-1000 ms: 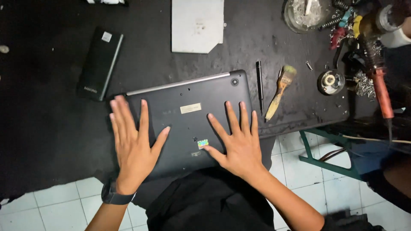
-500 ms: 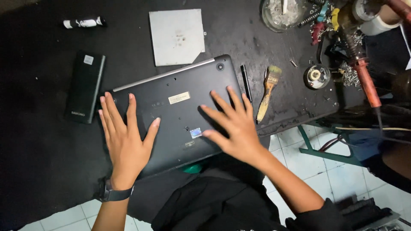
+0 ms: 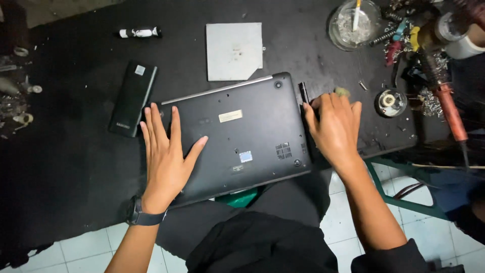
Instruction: The person uses a screwdriver to remove screws from the bottom of a laptop. They place the removed screws on a white paper sheet and then use the screwdriver to pry open a small compartment on the laptop's underside.
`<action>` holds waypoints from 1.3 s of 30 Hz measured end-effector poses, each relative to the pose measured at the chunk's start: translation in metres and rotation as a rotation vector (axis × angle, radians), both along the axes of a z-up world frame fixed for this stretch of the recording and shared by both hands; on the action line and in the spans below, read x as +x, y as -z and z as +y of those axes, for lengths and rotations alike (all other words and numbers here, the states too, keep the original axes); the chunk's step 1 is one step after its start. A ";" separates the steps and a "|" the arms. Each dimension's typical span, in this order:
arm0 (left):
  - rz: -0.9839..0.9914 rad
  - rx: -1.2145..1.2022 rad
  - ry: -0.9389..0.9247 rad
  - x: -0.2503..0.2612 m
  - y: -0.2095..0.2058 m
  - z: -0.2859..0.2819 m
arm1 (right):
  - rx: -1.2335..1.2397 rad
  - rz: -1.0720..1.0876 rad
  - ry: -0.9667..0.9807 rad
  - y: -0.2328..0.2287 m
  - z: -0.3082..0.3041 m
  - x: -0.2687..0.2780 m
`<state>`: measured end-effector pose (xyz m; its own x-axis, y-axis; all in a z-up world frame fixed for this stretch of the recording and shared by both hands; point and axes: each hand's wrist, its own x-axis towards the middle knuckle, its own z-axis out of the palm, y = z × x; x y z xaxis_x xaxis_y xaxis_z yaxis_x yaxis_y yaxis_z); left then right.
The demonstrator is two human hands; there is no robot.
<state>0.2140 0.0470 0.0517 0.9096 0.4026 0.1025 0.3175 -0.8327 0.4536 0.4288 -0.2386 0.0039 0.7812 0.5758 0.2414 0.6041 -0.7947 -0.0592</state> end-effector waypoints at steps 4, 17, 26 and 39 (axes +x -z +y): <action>-0.013 -0.038 0.003 0.005 0.001 -0.002 | 0.090 0.145 0.039 -0.007 -0.002 0.019; 0.038 0.134 -0.020 0.008 0.010 -0.001 | 1.352 0.677 -0.136 -0.027 0.069 0.041; -0.010 0.036 -0.039 0.003 0.012 0.000 | 1.287 0.648 -0.294 -0.062 0.048 -0.005; -0.406 -1.273 -0.259 -0.047 0.000 -0.113 | 0.672 1.183 -0.419 -0.069 0.003 -0.137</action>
